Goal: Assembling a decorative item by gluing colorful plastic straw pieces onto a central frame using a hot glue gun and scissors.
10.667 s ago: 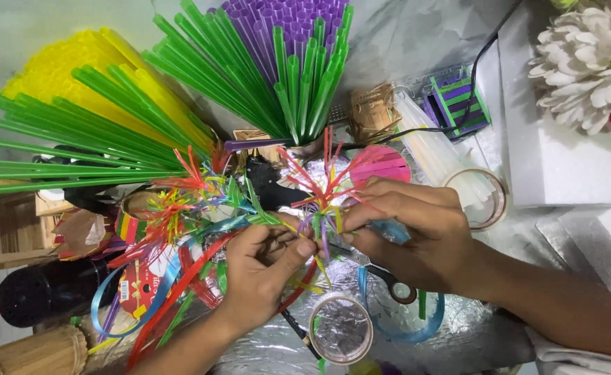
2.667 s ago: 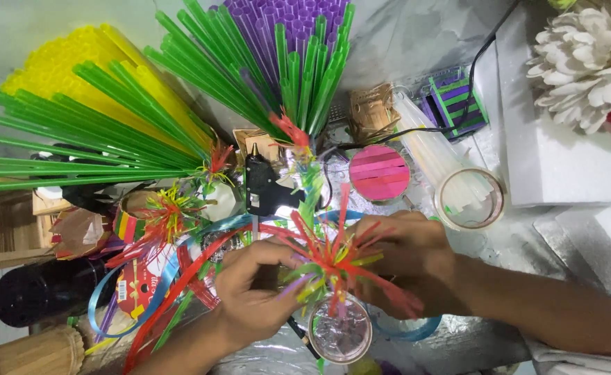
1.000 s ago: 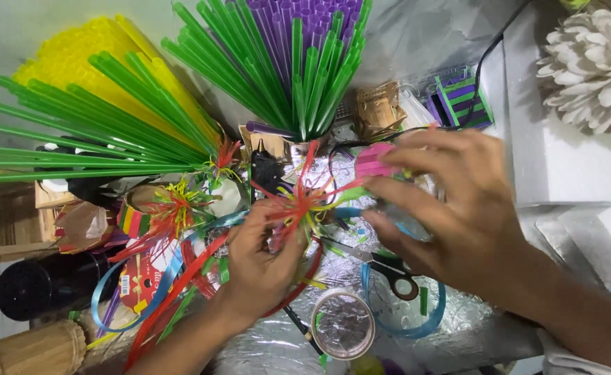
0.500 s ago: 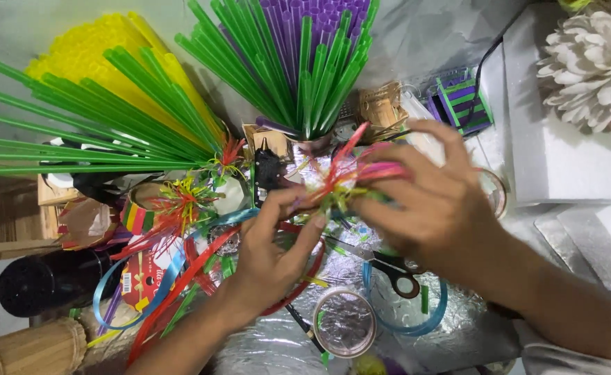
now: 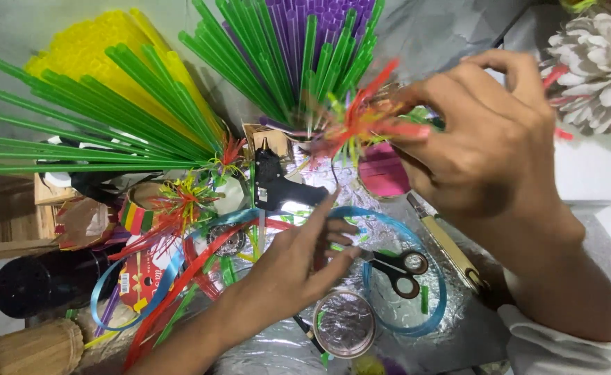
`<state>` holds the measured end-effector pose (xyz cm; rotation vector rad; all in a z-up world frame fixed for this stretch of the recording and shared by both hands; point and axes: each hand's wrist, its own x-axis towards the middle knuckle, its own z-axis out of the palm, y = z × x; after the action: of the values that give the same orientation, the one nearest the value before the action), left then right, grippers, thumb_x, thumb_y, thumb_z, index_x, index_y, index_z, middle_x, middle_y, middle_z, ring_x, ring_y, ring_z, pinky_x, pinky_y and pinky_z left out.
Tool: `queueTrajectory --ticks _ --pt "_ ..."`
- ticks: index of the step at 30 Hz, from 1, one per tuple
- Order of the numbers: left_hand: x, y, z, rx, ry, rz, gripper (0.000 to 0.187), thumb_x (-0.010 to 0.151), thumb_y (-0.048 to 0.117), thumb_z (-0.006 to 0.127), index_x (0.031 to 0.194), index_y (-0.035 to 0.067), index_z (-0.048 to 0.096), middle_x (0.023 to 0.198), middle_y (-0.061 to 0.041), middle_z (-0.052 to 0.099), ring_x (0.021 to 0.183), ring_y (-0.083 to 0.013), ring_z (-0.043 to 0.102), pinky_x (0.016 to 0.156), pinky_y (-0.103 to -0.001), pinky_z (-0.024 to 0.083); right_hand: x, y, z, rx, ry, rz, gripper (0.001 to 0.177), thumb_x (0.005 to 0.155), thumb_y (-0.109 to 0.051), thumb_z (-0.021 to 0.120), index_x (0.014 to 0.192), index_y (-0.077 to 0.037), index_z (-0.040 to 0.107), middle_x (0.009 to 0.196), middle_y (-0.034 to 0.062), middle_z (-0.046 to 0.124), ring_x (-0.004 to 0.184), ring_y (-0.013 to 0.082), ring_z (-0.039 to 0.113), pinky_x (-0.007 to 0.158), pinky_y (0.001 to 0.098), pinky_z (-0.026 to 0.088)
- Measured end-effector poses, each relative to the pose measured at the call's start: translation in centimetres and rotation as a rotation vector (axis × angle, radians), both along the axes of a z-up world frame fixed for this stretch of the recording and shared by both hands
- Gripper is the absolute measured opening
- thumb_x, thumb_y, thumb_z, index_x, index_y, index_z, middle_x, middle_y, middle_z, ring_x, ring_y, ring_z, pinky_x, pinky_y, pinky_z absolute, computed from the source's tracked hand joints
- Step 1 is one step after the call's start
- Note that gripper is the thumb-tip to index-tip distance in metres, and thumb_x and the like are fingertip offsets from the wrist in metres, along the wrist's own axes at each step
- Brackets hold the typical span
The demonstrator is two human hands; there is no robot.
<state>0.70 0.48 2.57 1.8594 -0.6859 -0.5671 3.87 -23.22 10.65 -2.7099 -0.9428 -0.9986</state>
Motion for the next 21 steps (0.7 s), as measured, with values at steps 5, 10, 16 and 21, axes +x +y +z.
queueTrajectory --ticks 5,10,16,21 --pt "0.1 0.0 -0.4 0.032 -0.180 -0.037 0.038 0.101 0.024 0.059 0.133 0.005 0.061 0.108 -0.015 0.077 0.049 -0.0150 0.061 0.049 -0.032 0.052 1.2 0.7 -1.0 -0.079 -0.066 -0.057 0.020 0.108 -0.005 0.079 0.092 -0.016 0.076 0.101 0.0040 0.073 0.079 0.0253 0.057 0.085 0.0430 0.046" --pt "0.8 1.2 0.3 0.027 -0.266 -0.013 0.028 0.096 0.001 0.046 0.117 -0.001 0.065 0.102 -0.015 0.075 0.081 -0.0240 0.075 0.070 -0.033 0.066 3.5 2.3 -3.7 -0.178 -0.108 -0.143 0.008 0.111 -0.029 0.069 0.109 -0.029 0.077 0.097 -0.0029 0.073 0.077 0.0178 0.062 0.085 0.0371 0.046" --pt "1.3 2.6 2.1 0.072 -0.326 0.086 0.019 0.093 0.000 0.046 0.101 0.004 0.062 0.089 -0.008 0.070 0.077 -0.0212 0.067 0.072 -0.035 0.052 3.5 2.9 -4.8 -0.129 -0.064 -0.102 0.018 0.103 -0.010 0.079 0.088 -0.021 0.079 0.092 -0.0021 0.070 0.093 0.0251 0.063 0.098 0.0458 0.042" --pt "1.8 3.1 2.3 0.308 -0.144 0.020 0.012 0.101 0.008 0.052 0.109 0.008 0.060 0.095 -0.010 0.073 0.074 -0.0224 0.071 0.063 -0.038 0.057 -0.4 2.8 -1.4 -0.018 -0.049 -0.021 0.008 0.110 -0.006 0.082 0.104 -0.009 0.078 0.106 0.0067 0.075 0.112 0.0351 0.070 0.107 0.0553 0.041"
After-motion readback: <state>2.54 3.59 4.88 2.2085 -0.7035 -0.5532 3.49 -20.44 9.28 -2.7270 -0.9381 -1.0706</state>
